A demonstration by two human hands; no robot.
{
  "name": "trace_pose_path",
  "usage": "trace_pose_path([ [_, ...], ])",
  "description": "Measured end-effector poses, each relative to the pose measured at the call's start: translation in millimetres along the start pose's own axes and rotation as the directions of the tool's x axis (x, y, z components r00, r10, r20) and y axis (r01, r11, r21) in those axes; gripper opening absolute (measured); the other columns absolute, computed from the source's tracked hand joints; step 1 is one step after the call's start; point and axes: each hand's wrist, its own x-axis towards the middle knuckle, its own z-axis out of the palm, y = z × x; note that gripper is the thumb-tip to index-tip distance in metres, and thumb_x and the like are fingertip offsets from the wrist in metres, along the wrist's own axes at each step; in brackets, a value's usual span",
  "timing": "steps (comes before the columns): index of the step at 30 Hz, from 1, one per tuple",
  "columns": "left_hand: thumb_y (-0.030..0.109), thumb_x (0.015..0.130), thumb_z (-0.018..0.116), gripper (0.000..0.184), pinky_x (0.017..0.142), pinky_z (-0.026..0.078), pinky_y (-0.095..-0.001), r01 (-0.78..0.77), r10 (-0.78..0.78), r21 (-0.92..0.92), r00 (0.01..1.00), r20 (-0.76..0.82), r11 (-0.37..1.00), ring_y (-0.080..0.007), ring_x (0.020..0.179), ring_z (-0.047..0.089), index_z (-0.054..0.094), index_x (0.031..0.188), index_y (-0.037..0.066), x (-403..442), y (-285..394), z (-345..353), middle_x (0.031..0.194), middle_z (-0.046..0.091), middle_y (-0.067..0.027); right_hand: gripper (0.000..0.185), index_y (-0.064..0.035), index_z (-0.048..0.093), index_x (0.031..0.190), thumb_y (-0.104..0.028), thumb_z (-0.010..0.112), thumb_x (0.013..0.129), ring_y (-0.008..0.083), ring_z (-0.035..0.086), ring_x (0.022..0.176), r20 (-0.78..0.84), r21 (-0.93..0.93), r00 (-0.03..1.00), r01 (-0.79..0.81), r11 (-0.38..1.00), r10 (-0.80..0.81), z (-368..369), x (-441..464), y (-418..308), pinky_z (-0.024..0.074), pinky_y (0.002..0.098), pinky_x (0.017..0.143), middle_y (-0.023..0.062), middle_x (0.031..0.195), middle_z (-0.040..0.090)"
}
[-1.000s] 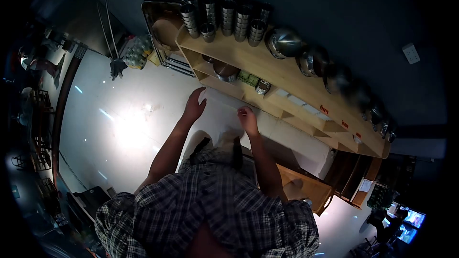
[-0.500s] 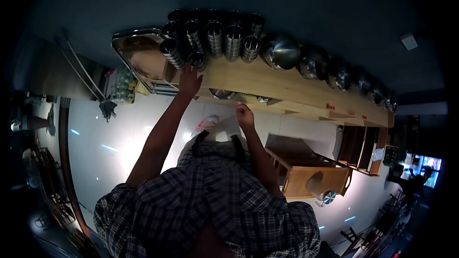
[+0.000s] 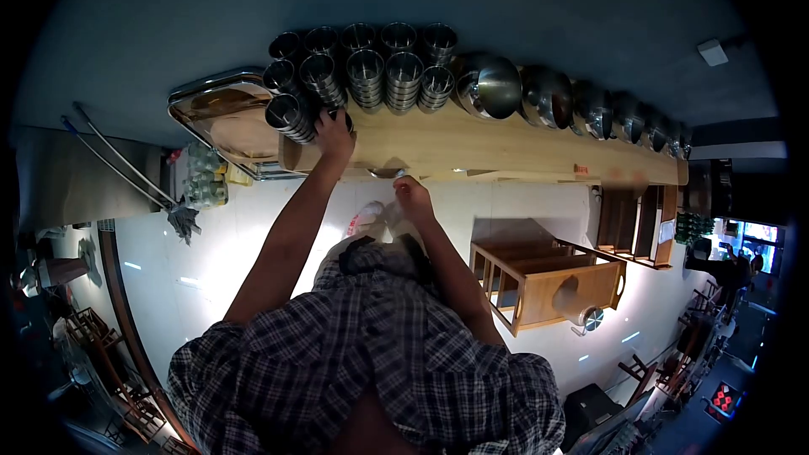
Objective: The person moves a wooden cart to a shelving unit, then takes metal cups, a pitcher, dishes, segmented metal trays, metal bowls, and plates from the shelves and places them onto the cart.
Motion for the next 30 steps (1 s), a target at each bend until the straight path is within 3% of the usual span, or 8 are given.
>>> trace_pose_path([
  [7, 0.023, 0.064, 0.078, 0.070, 0.091, 0.040, -0.0460, -0.051, 0.051, -0.137, 0.999, -0.010, 0.989, -0.0399, 0.111, 0.040, 0.044, 0.126, 0.019, -1.0, -13.0, 8.1, 0.127, 0.033, -0.0180, 0.006, -0.0069, 0.057, 0.088, -0.003, 0.054, 0.084, 0.0159, 0.060, 0.076, -0.044, 0.168, 0.981, 0.195, 0.966, -0.191, 1.0, 14.5, 29.0, 0.0473, 0.0278, 0.069, 0.0057, 0.079, 0.061],
  [14, 0.022, 0.062, 0.079, 0.073, 0.091, 0.040, -0.0439, -0.216, 0.199, -0.212, 0.975, -0.097, 0.953, -0.0378, 0.111, 0.041, 0.046, 0.127, 0.017, -16.4, -6.0, 5.2, 0.122, 0.039, -0.0182, 0.006, -0.0057, 0.057, 0.089, -0.008, 0.055, 0.083, 0.0221, 0.062, 0.073, -0.035, -0.011, 0.993, 0.115, 0.993, -0.115, -8.4, 28.7, 4.3, 0.0485, 0.0306, 0.068, 0.0097, 0.078, 0.062],
  [16, 0.021, 0.063, 0.078, 0.072, 0.093, 0.039, -0.0433, -0.352, 0.278, -0.318, 0.926, -0.255, 0.880, -0.0375, 0.111, 0.042, 0.047, 0.127, 0.015, -19.6, -4.8, -7.1, 0.122, 0.041, -0.0183, 0.006, -0.0056, 0.057, 0.088, -0.009, 0.055, 0.084, 0.0230, 0.063, 0.072, -0.033, -0.022, 0.987, 0.158, 0.987, -0.159, -6.5, 36.3, 1.2, 0.0488, 0.0307, 0.067, 0.0099, 0.076, 0.063],
  [19, 0.019, 0.064, 0.076, 0.068, 0.093, 0.040, -0.0430, -0.370, 0.269, -0.353, 0.914, -0.304, 0.859, -0.0363, 0.113, 0.042, 0.048, 0.125, 0.015, -25.3, -0.5, -30.6, 0.123, 0.041, -0.0174, 0.021, -0.0067, 0.056, 0.102, -0.010, 0.059, 0.081, 0.0257, 0.061, 0.088, 0.099, -0.151, 0.990, 0.110, 0.982, -0.096, 1.2, 57.6, -5.2, 0.0485, 0.0339, 0.076, 0.0129, 0.093, 0.062],
  [21, 0.019, 0.064, 0.076, 0.068, 0.093, 0.040, -0.0431, -0.371, 0.252, -0.352, 0.906, -0.340, 0.859, -0.0366, 0.113, 0.042, 0.047, 0.125, 0.013, -33.7, -1.9, -46.7, 0.123, 0.041, -0.0176, 0.051, -0.0064, 0.045, 0.120, -0.011, 0.067, 0.074, 0.0305, 0.052, 0.107, -0.051, -0.279, 0.954, 0.272, 0.921, -0.297, 22.5, 75.4, -15.5, 0.0449, 0.0389, 0.087, 0.0166, 0.115, 0.052],
  [22, 0.018, 0.064, 0.076, 0.069, 0.093, 0.040, -0.0432, -0.376, 0.240, -0.351, 0.896, -0.372, 0.858, -0.0369, 0.113, 0.042, 0.046, 0.126, 0.010, -40.6, -4.7, -52.0, 0.123, 0.042, -0.0177, 0.051, -0.0064, 0.045, 0.120, -0.011, 0.067, 0.074, 0.0305, 0.052, 0.107, -0.044, -0.278, 0.953, 0.275, 0.920, -0.299, 27.3, 82.9, -29.3, 0.0449, 0.0389, 0.087, 0.0166, 0.115, 0.052],
  [24, 0.017, 0.064, 0.076, 0.071, 0.093, 0.040, -0.0435, -0.352, 0.230, -0.325, 0.905, -0.358, 0.878, -0.0370, 0.113, 0.042, 0.044, 0.126, 0.009, -60.1, -14.2, -58.9, 0.123, 0.042, -0.0178, 0.078, -0.0060, 0.032, 0.131, -0.012, 0.074, 0.066, 0.0350, 0.042, 0.117, 0.053, -0.378, 0.934, 0.347, 0.858, -0.354, 32.7, 96.0, -70.3, 0.0403, 0.0429, 0.094, 0.0178, 0.127, 0.041],
  [30, 0.012, 0.060, 0.078, 0.078, 0.091, 0.042, -0.0436, -0.295, 0.198, -0.328, 0.934, -0.297, 0.898, -0.0373, 0.112, 0.043, 0.040, 0.128, 0.006, -94.9, -41.1, -54.3, 0.125, 0.038, -0.0209, 0.089, -0.0038, 0.031, 0.132, -0.015, 0.079, 0.058, 0.0382, 0.045, 0.113, 0.064, -0.448, 0.979, 0.199, 0.871, -0.191, 64.8, 133.9, -67.3, 0.0416, 0.0427, 0.092, 0.0211, 0.126, 0.042],
])
